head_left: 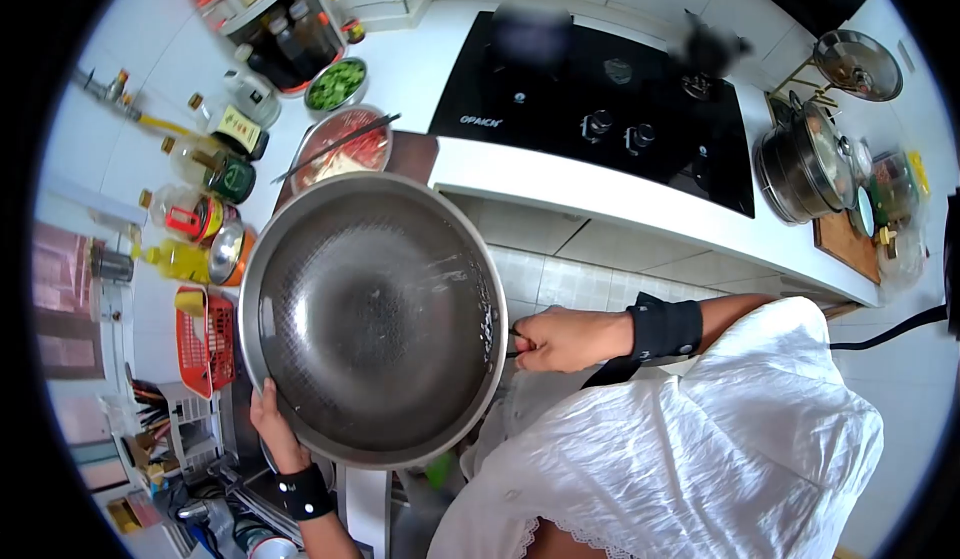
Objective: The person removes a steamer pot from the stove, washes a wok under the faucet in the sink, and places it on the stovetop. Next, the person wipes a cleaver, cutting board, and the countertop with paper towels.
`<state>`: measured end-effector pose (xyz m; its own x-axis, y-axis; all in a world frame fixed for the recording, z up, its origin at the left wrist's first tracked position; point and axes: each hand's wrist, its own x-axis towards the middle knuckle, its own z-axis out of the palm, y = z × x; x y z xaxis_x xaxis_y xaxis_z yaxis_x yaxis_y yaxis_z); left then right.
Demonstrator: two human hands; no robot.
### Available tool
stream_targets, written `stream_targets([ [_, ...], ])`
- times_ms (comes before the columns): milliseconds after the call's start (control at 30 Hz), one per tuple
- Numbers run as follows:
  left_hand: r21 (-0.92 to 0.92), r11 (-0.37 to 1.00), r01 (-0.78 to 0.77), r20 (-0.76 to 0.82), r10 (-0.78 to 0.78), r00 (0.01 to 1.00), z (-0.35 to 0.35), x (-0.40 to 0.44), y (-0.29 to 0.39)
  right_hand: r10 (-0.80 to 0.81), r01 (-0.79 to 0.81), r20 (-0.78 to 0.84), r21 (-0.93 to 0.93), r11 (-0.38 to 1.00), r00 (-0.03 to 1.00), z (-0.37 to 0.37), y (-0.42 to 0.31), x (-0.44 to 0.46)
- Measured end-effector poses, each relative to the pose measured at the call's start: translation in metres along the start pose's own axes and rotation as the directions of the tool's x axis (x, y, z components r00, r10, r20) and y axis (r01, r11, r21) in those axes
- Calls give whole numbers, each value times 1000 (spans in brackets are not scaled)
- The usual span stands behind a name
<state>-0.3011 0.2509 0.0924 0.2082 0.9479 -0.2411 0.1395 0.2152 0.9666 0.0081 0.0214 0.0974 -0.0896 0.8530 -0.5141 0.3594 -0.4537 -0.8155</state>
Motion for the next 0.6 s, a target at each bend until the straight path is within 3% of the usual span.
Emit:
stream_targets([
  [33,15,1000,-12,16,12,1000,20,5,1,138,-142,66,52,989,988,-21,-6,-15],
  [133,-5,999,-47,87,47,995,82,24,5,175,-174,-5,93,980,985,-61,13,-43],
  [167,-25,998,-62,111,64,992,107,28,10,82,-79,-121,27,997,989,-70,27,-50],
  [200,-43,997,-70,134,75,988,130,33,15,89,-81,-149,60,995,985,-80,35,-56],
  [400,1,995,-101,339,94,936,238,99,26,252,-190,-260,241,952,932,-145,59,-88],
  [600,13,989,-146,526,118,842,359,150,59,327,-137,-352,470,872,877,-201,83,-87],
])
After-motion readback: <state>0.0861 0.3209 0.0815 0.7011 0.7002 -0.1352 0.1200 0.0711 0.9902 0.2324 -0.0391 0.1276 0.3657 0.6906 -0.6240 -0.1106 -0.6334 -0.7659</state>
